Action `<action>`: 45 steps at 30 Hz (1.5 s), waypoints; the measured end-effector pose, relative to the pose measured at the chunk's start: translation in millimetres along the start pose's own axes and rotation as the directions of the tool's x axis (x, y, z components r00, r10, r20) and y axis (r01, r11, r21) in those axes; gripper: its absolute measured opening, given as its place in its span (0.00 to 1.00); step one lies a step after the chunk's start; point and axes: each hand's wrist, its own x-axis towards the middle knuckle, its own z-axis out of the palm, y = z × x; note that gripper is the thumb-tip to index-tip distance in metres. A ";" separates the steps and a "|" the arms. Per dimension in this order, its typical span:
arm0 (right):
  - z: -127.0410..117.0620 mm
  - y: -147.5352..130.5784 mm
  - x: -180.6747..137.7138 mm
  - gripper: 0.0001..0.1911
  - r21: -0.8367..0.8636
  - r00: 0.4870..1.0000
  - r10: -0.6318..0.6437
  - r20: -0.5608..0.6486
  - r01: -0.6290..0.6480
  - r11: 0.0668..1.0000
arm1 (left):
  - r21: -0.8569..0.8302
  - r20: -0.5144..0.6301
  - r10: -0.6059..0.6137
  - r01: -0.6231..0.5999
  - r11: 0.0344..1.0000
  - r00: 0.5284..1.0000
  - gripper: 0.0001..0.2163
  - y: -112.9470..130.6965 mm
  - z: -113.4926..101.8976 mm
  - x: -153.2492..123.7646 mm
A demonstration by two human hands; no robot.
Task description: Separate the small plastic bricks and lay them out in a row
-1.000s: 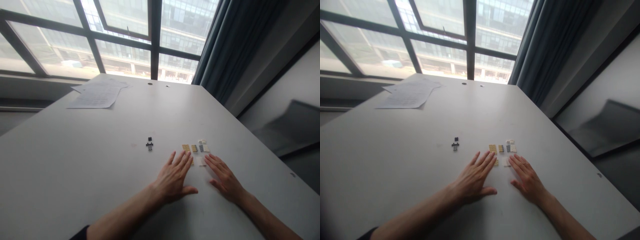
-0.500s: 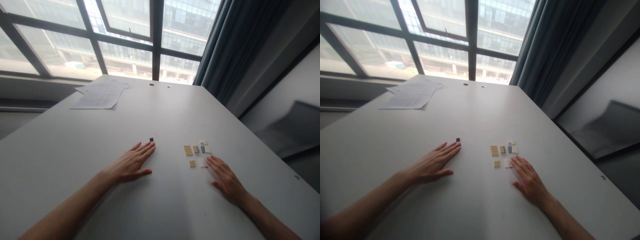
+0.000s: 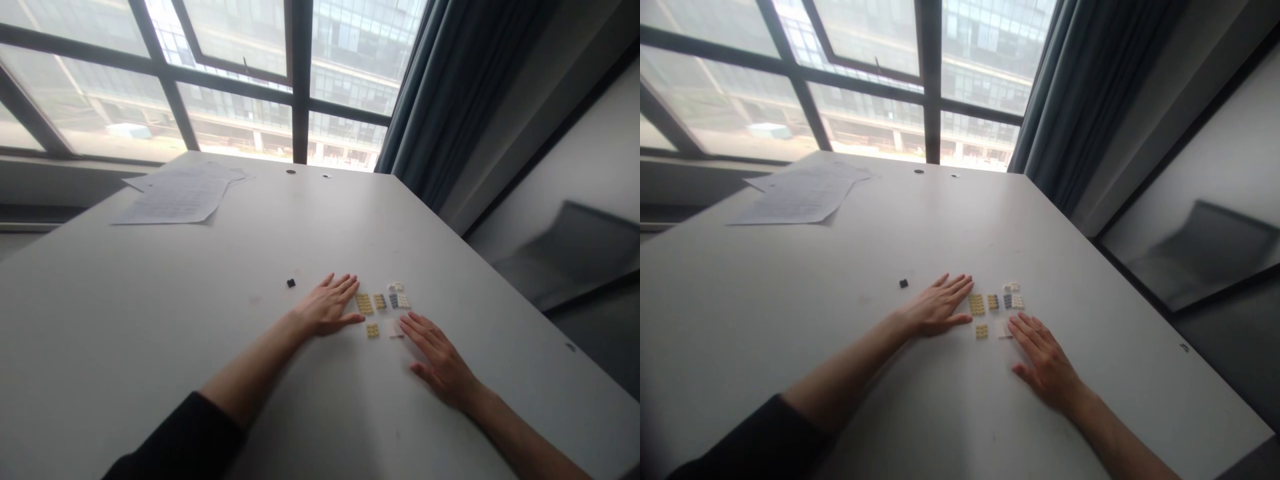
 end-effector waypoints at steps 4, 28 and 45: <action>0.2 -0.3 0.5 0.33 0.007 1.000 0.003 0.004 -0.003 1.000 | -0.033 -0.020 0.028 -0.029 0.999 0.999 0.41 13.7 5.3 23.7; 1.8 -0.4 -1.1 0.31 0.021 1.000 0.011 -0.021 -0.011 1.000 | 0.131 -0.097 -0.193 0.205 0.970 0.976 0.35 -68.6 -19.8 -112.3; -1.7 -2.8 1.7 0.30 0.026 0.999 0.034 0.007 -0.035 0.999 | -0.194 -0.080 -0.062 0.045 0.980 0.995 0.33 -26.8 -3.0 61.2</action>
